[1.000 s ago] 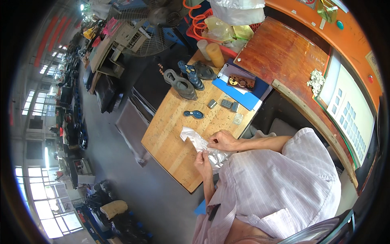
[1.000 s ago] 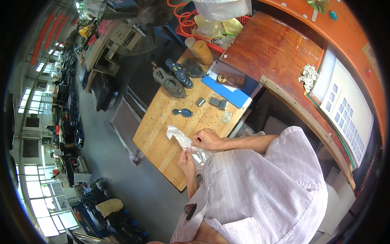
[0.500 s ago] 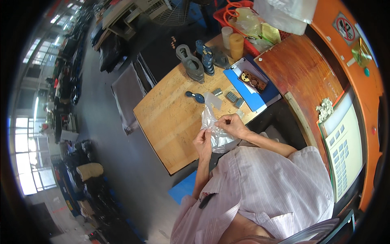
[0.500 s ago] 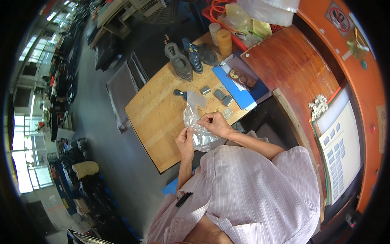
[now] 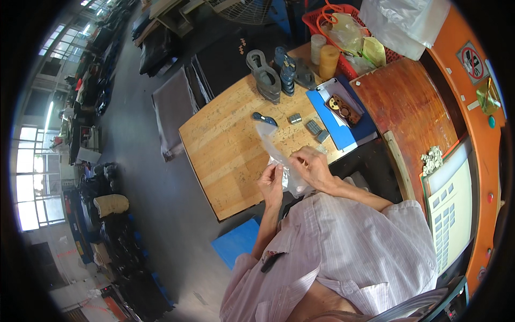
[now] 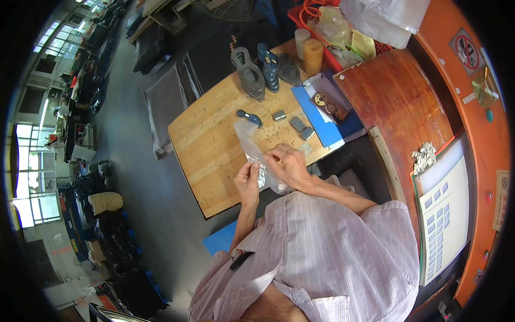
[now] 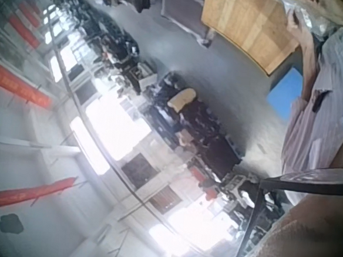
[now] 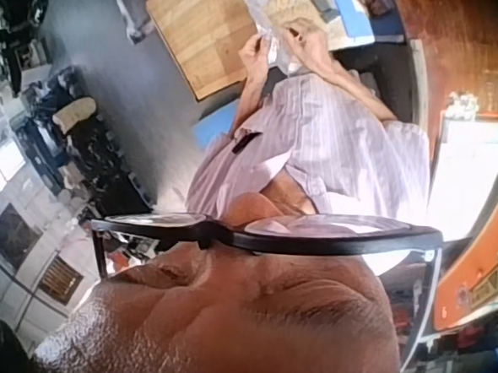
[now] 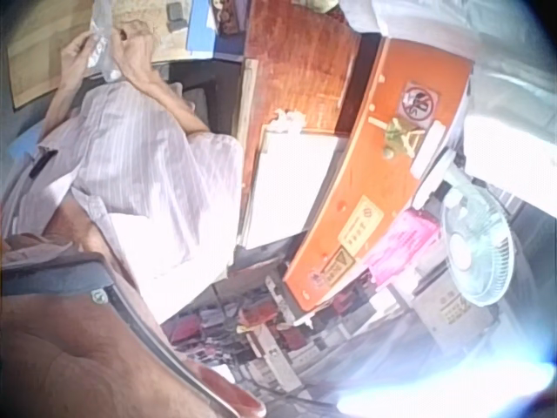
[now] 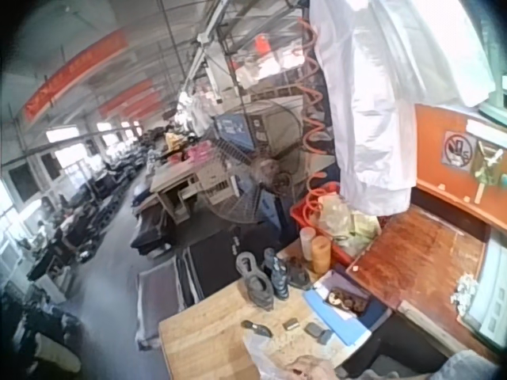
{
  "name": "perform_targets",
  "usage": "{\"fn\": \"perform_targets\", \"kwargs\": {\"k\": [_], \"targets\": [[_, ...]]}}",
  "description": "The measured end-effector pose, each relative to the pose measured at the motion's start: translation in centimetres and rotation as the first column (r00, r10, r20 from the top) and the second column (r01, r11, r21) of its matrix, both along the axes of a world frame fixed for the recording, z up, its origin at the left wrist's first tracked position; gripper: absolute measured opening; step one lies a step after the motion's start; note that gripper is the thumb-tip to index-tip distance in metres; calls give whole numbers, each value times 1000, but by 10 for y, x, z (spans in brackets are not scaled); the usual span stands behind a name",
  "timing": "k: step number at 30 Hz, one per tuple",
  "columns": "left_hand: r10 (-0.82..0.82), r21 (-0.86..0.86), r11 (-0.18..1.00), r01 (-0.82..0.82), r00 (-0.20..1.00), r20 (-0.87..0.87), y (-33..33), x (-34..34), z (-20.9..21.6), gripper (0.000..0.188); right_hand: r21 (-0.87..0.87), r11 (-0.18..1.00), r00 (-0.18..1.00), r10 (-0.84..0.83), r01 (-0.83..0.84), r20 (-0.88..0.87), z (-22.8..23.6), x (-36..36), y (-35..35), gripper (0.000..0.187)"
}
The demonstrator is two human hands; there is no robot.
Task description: The person uses scissors to trim a sheet of paper, then repeatedly presses a small block onto a grid of printed squares. They peel away a backing layer to reveal cut-out sections, separate the grid into individual pieces, and place them into a plastic bag.
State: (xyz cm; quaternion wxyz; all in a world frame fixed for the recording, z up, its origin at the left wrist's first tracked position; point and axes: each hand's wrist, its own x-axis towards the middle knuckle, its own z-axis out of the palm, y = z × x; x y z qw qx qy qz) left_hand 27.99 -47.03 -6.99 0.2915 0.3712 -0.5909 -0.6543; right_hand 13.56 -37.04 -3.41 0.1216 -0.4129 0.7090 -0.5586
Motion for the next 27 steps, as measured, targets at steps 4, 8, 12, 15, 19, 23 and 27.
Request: {"fn": "perform_targets", "kwargs": {"k": [4,8,12,15,19,23,27], "targets": [[-15,16,1000,17,993,-121,10,-11,-6,14,28,995,915,77,-96,395,1,11,-7,23],[14,158,987,12,986,-164,8,-6,-11,15,-18,993,680,90,-113,727,-22,11,-15,25],[304,469,867,-166,923,-236,2,3,-24,17,13,1000,622,-26,25,782,-49,4,-16,26],[436,477,818,-321,887,-150,-6,20,-41,19,31,988,352,-84,154,932,-64,-13,-19,26],[466,375,814,-443,884,31,-10,61,-82,16,-5,940,139,-45,340,989,-71,-48,-25,30],[481,283,787,-548,832,276,-16,110,-114,26,105,957,371,-205,271,906,-83,-54,-28,34],[401,-360,880,-308,889,220,-55,90,-115,53,-156,965,848,-101,210,520,-92,-18,-52,20]]}}
